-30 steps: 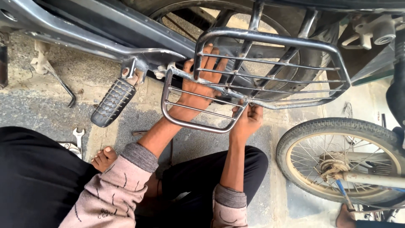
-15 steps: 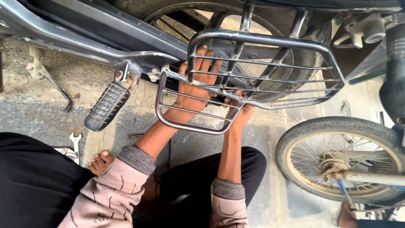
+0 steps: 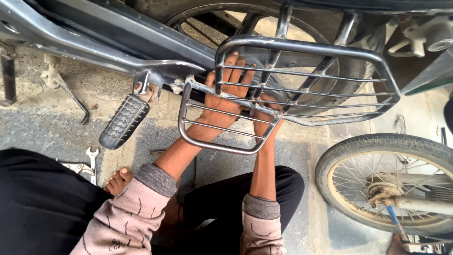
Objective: The person sits on the ground beside a motorcycle and works on a metal side rack near the footpeg, threading and tightening its fasteners by hand and checking the fit of the rack against the bike's frame. They reposition the rack and continue securing it, then reach toward the motorcycle body at the end.
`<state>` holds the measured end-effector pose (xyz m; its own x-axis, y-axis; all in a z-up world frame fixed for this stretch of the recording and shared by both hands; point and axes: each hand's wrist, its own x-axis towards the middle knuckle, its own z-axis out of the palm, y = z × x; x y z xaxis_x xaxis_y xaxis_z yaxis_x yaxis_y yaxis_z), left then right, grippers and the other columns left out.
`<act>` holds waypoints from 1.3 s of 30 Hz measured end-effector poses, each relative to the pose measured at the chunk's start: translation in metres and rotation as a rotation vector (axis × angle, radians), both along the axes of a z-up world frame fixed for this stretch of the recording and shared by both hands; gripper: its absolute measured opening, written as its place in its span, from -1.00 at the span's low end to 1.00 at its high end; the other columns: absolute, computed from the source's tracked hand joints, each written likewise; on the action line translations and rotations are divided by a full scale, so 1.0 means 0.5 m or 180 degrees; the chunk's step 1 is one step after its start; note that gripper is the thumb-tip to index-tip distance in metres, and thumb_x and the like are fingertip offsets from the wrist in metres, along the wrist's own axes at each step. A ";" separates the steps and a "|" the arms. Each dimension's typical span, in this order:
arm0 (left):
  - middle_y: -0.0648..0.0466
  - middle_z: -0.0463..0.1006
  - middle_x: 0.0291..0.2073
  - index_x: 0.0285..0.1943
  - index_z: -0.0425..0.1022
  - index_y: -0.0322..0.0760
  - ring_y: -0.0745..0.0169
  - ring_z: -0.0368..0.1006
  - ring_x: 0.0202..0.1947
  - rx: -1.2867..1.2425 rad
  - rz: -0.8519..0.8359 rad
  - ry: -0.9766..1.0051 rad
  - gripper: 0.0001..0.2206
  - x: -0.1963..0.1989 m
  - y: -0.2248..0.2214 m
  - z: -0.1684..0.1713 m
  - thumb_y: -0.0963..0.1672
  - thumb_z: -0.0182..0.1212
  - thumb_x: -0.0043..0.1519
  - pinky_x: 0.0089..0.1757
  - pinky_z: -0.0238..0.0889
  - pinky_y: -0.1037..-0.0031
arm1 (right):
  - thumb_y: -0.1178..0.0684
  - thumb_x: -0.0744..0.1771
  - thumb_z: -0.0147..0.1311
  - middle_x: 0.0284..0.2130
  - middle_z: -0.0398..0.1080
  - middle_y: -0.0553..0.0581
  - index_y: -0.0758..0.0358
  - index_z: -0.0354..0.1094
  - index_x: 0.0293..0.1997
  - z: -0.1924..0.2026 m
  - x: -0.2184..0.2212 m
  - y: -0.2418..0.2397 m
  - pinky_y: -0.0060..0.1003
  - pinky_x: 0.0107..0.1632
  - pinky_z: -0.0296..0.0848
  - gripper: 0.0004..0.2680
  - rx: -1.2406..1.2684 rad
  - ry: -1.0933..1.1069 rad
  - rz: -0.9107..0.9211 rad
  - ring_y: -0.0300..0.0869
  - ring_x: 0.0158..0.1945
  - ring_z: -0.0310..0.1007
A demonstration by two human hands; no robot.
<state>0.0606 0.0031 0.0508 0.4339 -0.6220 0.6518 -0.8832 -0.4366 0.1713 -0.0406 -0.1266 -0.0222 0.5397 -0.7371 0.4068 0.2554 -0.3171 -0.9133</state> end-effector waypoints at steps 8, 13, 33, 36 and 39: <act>-0.03 0.27 0.43 0.51 0.30 -0.15 0.06 -0.01 0.54 -0.0026 -0.0091 0.0053 -0.48 0.010 0.013 0.006 0.01 0.08 0.34 0.24 -0.06 0.05 | 0.25 0.35 0.15 -0.36 0.56 0.06 0.36 0.52 -0.17 0.046 0.007 0.019 -0.38 -0.31 0.51 -0.95 -0.0242 0.0415 0.0343 -0.31 -0.34 0.51; 0.01 0.33 0.40 0.49 0.31 -0.12 0.05 0.09 0.49 -0.0083 -0.0617 0.0169 -0.39 0.049 0.082 0.089 0.03 0.22 0.22 0.32 -0.11 0.07 | 0.27 0.34 0.20 -0.32 0.57 0.09 0.38 0.54 -0.15 0.052 0.019 0.025 -0.38 -0.27 0.49 -0.94 -0.0634 0.0430 0.0284 -0.30 -0.30 0.50; -0.02 0.35 0.43 0.52 0.29 -0.24 0.04 0.13 0.48 0.0098 -0.1624 0.0123 -0.19 0.083 0.115 0.121 -0.02 0.40 0.00 0.37 -0.19 0.15 | 0.26 0.28 0.22 -0.30 0.56 0.18 0.24 0.56 -0.18 0.112 0.018 0.104 -0.06 -0.12 0.50 -0.90 -0.2885 0.1060 -0.0633 0.08 -0.24 0.57; -0.01 0.36 0.42 0.49 0.33 -0.24 0.04 0.17 0.47 -0.0005 -0.1483 -0.0020 -0.30 0.083 0.106 0.103 -0.06 0.37 0.10 0.37 -0.17 0.16 | 0.29 0.30 0.15 -0.26 0.56 0.18 0.23 0.53 -0.16 0.072 0.024 0.094 -0.14 -0.15 0.54 -0.88 -0.2558 0.0679 -0.0713 0.00 -0.23 0.59; 0.06 0.38 0.40 0.49 0.37 -0.19 0.13 0.22 0.46 -0.0034 -0.1215 -0.0271 -0.43 0.086 0.100 0.088 -0.14 0.33 0.23 0.38 -0.15 0.21 | 0.28 0.35 0.09 -0.28 0.54 0.16 0.26 0.49 -0.13 0.047 0.021 0.082 -0.26 -0.26 0.50 -0.90 -0.1903 0.0442 -0.0774 -0.14 -0.28 0.56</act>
<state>0.1038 0.0530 0.0946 0.1166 -0.7213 0.6828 -0.9930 -0.0724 0.0931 -0.0301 -0.0853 0.0012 0.4633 -0.5132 0.7225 0.0049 -0.8138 -0.5812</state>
